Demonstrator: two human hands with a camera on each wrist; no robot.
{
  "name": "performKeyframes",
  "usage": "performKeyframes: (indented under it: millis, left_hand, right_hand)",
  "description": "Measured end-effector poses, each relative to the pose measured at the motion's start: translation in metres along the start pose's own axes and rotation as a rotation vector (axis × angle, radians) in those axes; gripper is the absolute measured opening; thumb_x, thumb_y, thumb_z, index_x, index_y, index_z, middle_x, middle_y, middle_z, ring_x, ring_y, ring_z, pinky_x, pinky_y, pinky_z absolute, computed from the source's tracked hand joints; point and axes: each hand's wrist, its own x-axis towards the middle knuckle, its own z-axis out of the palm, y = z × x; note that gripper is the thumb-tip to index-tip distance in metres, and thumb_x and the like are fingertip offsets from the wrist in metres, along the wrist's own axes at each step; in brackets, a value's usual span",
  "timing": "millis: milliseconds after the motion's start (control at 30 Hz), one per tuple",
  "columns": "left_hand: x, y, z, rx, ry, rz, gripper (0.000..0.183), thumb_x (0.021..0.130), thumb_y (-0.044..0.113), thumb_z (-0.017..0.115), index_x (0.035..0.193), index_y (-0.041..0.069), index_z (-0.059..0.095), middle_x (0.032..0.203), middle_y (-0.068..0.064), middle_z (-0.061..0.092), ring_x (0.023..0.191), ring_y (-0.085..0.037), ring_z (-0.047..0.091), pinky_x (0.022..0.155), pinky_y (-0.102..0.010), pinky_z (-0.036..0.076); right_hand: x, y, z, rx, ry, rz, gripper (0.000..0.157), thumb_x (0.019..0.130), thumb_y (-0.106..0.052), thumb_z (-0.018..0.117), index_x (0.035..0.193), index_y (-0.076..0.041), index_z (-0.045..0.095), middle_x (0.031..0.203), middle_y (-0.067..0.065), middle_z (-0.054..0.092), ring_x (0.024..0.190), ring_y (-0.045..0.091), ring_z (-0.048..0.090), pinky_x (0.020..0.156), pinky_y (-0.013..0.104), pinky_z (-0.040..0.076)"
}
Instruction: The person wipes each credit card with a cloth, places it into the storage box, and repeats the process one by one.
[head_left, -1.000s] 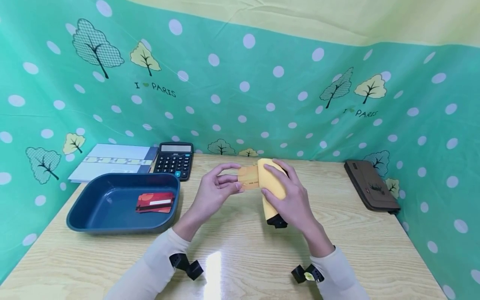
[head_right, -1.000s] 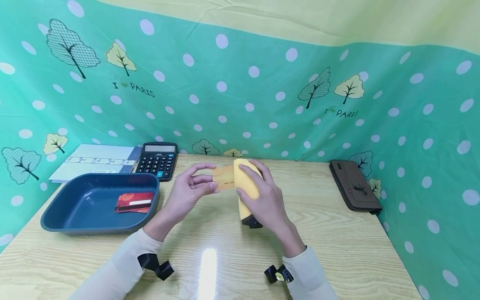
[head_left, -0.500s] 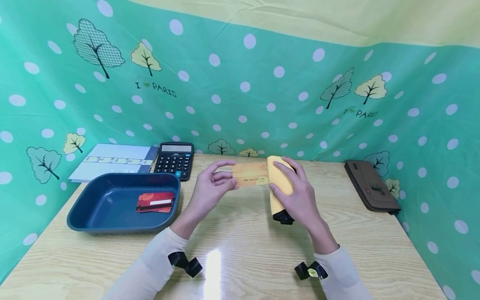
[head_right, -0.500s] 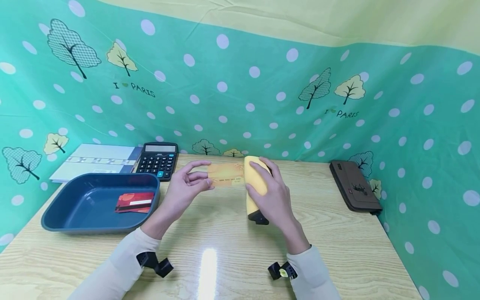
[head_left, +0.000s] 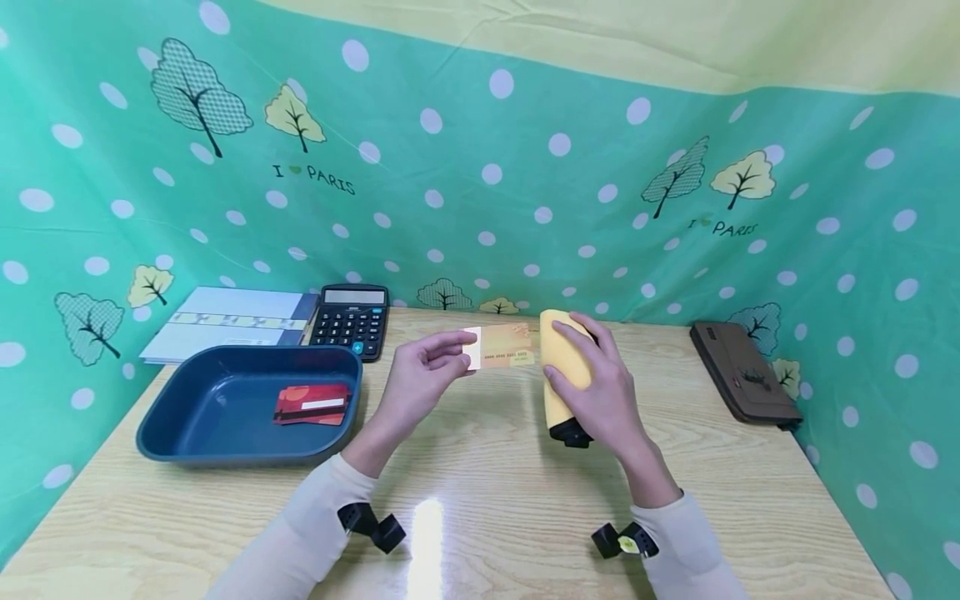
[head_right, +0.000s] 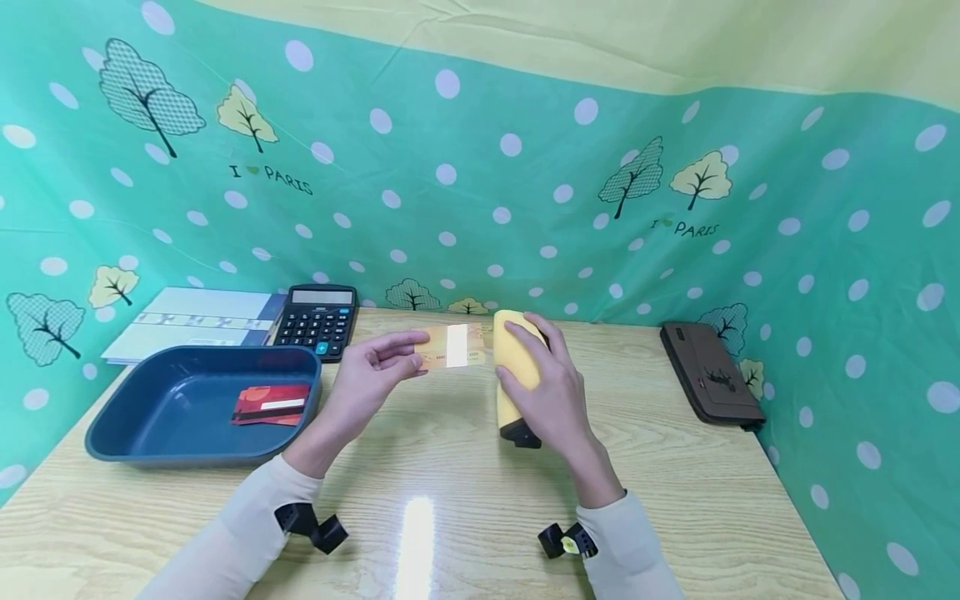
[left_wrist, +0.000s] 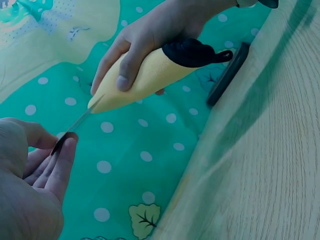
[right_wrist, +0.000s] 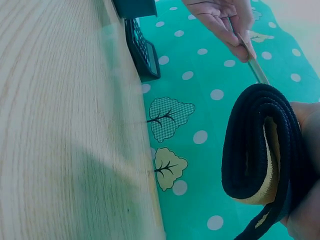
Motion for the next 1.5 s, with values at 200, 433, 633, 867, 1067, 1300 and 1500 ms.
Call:
performKeyframes:
  millis: [200, 433, 633, 867, 1067, 1300, 1500]
  left_hand:
    - [-0.0013, 0.0012, -0.0009, -0.011, -0.025, -0.011, 0.03, 0.098, 0.0, 0.063, 0.128, -0.003, 0.069, 0.124, -0.024, 0.068, 0.093, -0.009, 0.074, 0.091, -0.032, 0.065]
    - [-0.0011, 0.0007, -0.0027, -0.059, -0.048, 0.012, 0.034, 0.102, -0.005, 0.049, 0.131, -0.008, 0.065, 0.139, -0.023, 0.064, 0.101, -0.007, 0.073, 0.095, -0.032, 0.063]
    - [-0.0003, -0.0003, -0.0032, -0.043, -0.037, 0.023, 0.034, 0.1, -0.007, 0.054, 0.132, -0.005, 0.066, 0.139, -0.019, 0.065, 0.101, -0.008, 0.075, 0.096, -0.031, 0.063]
    - [-0.0012, -0.0005, -0.0027, -0.029, -0.031, 0.02, 0.03, 0.1, -0.002, 0.062, 0.129, -0.002, 0.069, 0.134, -0.022, 0.067, 0.102, -0.015, 0.077, 0.094, -0.03, 0.063]
    - [-0.001, -0.0009, -0.0032, -0.107, -0.008, 0.036, 0.027, 0.101, 0.007, 0.066, 0.124, -0.005, 0.071, 0.106, -0.011, 0.079, 0.092, -0.012, 0.078, 0.088, -0.031, 0.065]
    - [-0.0007, 0.0017, -0.0036, -0.076, 0.073, -0.006, 0.025, 0.099, 0.01, 0.07, 0.118, -0.007, 0.073, 0.077, 0.005, 0.075, 0.068, -0.006, 0.07, 0.067, -0.022, 0.064]
    - [-0.0011, 0.0039, -0.0044, 0.024, 0.154, -0.016, 0.026, 0.095, 0.017, 0.076, 0.112, -0.002, 0.078, 0.079, 0.008, 0.07, 0.071, -0.004, 0.06, 0.062, -0.016, 0.052]
  right_hand:
    - [0.0, -0.0006, -0.0007, -0.001, -0.004, 0.007, 0.061, 0.087, -0.013, 0.083, 0.144, -0.021, 0.061, 0.157, 0.005, 0.047, 0.13, 0.032, 0.059, 0.089, 0.052, 0.057]
    - [0.0001, -0.0003, -0.0016, 0.001, -0.004, 0.016, 0.061, 0.087, -0.012, 0.082, 0.143, -0.021, 0.062, 0.157, 0.005, 0.047, 0.129, 0.032, 0.06, 0.089, 0.051, 0.056]
    - [0.0001, 0.0005, -0.0018, -0.002, -0.002, 0.018, 0.061, 0.087, -0.011, 0.082, 0.144, -0.021, 0.061, 0.157, 0.006, 0.047, 0.124, 0.032, 0.062, 0.084, 0.048, 0.055]
    - [0.0002, -0.0011, -0.0025, 0.0, -0.008, 0.036, 0.061, 0.087, -0.012, 0.082, 0.144, -0.023, 0.061, 0.157, 0.003, 0.047, 0.113, 0.029, 0.064, 0.079, 0.041, 0.054]
    - [0.0002, -0.0017, -0.0028, -0.006, -0.009, 0.039, 0.061, 0.087, -0.013, 0.082, 0.144, -0.023, 0.062, 0.157, 0.003, 0.047, 0.106, 0.027, 0.064, 0.076, 0.038, 0.054]
    - [0.0005, -0.0019, -0.0033, 0.007, -0.006, 0.038, 0.061, 0.087, -0.012, 0.083, 0.143, -0.023, 0.062, 0.157, 0.003, 0.047, 0.11, 0.027, 0.064, 0.078, 0.039, 0.054]
    - [0.0005, -0.002, -0.0035, 0.01, -0.005, 0.037, 0.061, 0.086, -0.012, 0.083, 0.143, -0.023, 0.062, 0.157, 0.002, 0.047, 0.112, 0.028, 0.064, 0.078, 0.04, 0.054]
